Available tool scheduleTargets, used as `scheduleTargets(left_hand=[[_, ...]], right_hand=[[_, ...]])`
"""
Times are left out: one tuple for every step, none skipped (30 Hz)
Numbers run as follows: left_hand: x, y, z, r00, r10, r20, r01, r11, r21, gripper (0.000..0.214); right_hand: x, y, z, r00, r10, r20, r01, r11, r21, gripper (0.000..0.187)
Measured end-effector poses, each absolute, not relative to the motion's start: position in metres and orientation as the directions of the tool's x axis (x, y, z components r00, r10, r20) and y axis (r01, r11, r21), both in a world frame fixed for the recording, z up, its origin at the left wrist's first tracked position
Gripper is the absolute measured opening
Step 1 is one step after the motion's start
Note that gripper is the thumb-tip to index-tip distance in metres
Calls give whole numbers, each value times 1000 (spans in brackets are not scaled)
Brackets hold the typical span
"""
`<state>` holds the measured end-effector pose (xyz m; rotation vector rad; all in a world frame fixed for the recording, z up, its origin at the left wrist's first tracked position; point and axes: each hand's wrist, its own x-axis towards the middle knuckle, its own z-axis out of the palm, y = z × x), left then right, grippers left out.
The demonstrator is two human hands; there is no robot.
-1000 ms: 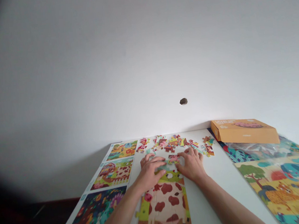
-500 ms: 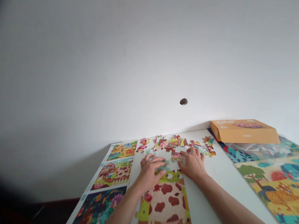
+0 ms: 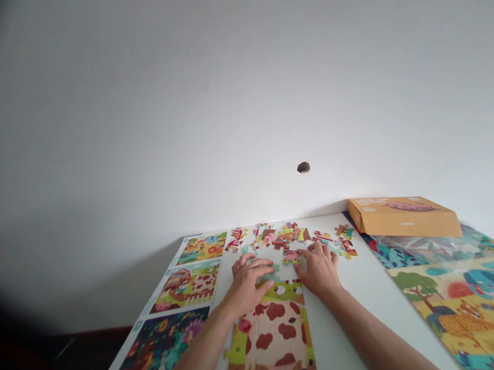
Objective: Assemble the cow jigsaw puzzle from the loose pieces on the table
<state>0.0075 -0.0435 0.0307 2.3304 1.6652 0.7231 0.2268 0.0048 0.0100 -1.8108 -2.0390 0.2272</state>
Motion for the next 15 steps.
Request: scheduleTargets(left_hand=[[7, -43, 30, 251, 927, 279, 834, -353, 423, 22], [7, -43, 30, 252, 926, 282, 833, -355, 424, 22], [7, -43, 29, 252, 925, 285, 832, -358, 423, 23], [7, -43, 28, 253, 923, 288, 832, -360, 422, 23], [7, -42, 27, 253, 923, 291, 833, -361, 420, 23], [6, -42, 26, 254, 922, 292, 833, -362, 418, 23], [6, -42, 25, 253, 922, 292, 834, -361, 417, 23], [6, -42, 25, 252, 922, 292, 834, -360, 418, 23], [6, -42, 24, 251, 923, 293, 834, -360, 418, 23], [6, -42, 24, 250, 923, 293, 834, -359, 418, 23], [6, -42, 24, 250, 923, 291, 834, -358, 419, 22], [6, -42, 25, 248, 924, 289, 835, -356, 421, 22], [6, -42, 25, 247, 926, 287, 835, -354, 422, 23], [6, -42, 26, 246, 926, 285, 835, -352, 423, 23], [6, -42, 27, 245, 927, 283, 834, -350, 426, 23]], right_hand=[[227, 5, 9, -79, 978, 193, 912, 149, -381, 38], [227, 5, 8, -78, 977, 197, 912, 150, -382, 36], [227, 6, 8, -77, 977, 200, 912, 150, -381, 35], [227, 6, 7, -75, 976, 204, 913, 149, -380, 34], [227, 7, 7, -73, 976, 206, 913, 148, -379, 33], [227, 7, 7, -70, 976, 207, 914, 146, -380, 32], [227, 7, 8, -66, 976, 208, 913, 144, -382, 31], [227, 7, 8, -62, 976, 209, 912, 141, -386, 31], [228, 7, 8, -55, 976, 210, 911, 135, -391, 30], [228, 7, 8, -46, 976, 211, 910, 128, -394, 30], [228, 7, 8, -38, 976, 214, 910, 122, -396, 29], [228, 7, 8, -31, 975, 219, 911, 118, -396, 29], [228, 7, 8, -26, 974, 226, 912, 116, -394, 29], [229, 7, 8, -22, 972, 233, 913, 115, -391, 28], [229, 7, 8, -21, 971, 238, 915, 115, -388, 28]])
